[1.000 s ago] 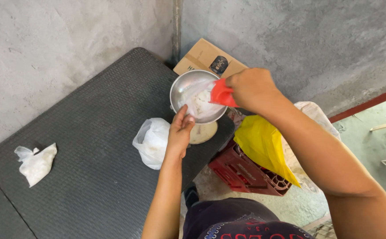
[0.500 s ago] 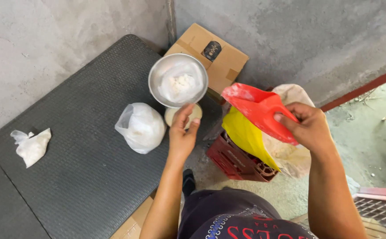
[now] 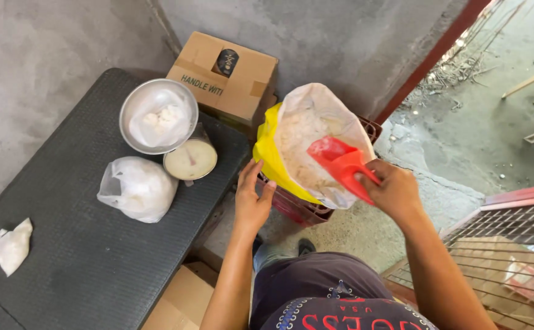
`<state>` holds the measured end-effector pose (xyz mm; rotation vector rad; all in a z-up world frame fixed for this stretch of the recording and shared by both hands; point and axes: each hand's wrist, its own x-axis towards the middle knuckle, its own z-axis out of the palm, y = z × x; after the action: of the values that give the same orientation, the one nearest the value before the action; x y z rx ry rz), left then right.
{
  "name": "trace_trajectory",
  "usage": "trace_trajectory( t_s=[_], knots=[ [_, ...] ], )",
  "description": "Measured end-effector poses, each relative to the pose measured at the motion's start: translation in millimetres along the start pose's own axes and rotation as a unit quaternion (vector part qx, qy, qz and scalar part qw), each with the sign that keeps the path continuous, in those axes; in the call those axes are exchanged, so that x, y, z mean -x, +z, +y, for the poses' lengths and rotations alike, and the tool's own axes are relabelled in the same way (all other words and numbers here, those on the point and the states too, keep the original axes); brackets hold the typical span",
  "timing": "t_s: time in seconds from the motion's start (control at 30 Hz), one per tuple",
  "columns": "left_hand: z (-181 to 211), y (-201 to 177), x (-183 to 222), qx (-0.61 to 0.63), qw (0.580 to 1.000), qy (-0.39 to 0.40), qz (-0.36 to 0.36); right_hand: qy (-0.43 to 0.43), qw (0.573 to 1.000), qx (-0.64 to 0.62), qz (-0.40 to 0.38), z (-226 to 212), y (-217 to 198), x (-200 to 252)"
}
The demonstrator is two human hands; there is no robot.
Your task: Measuring white powder into a bowl on a scale and then transferring it into small plastic bags.
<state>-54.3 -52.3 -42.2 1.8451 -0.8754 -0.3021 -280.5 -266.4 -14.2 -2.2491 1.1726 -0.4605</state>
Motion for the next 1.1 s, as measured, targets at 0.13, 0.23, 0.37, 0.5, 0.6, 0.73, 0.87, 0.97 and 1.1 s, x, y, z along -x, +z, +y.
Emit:
trace_trajectory(
  t_s=[0.13,0.23,0.37,0.5,0.6,0.73,0.87,0.97,1.1],
  knots=[
    [-6,19,5,-0.036,0.999,0.003,-0.003,-0.021,0.999,0.044,-0.019,0,17,-5],
    [-7,23,3,-0.053,0.999,0.006,0.003,-0.03,0.996,0.072,-0.034,-2,31,-11],
    [-13,24,-1,-0.039,0.999,0.008,-0.018,-0.074,0.989,0.125,-0.003,3,59,-21],
    [-11,23,-11,-0.022,1.0,0.01,-0.013,-0.095,0.981,0.166,0.003,1,74,-37],
    [-5,23,-14,-0.038,0.999,-0.02,-0.03,-0.089,0.976,0.194,-0.03,-1,86,-45],
    [-8,25,-22,-0.04,0.998,-0.016,-0.04,-0.087,0.975,0.2,-0.049,-8,97,-63],
    [-4,23,-22,-0.035,0.998,-0.026,-0.055,-0.129,0.977,0.164,-0.041,-2,115,-67],
    [-3,20,-25,-0.032,0.997,-0.034,-0.066,-0.143,0.978,0.148,-0.039,-11,110,-67],
    [-11,16,-26,-0.03,0.997,-0.037,-0.065,-0.117,0.983,0.126,-0.069,-39,93,-63]
  ],
)
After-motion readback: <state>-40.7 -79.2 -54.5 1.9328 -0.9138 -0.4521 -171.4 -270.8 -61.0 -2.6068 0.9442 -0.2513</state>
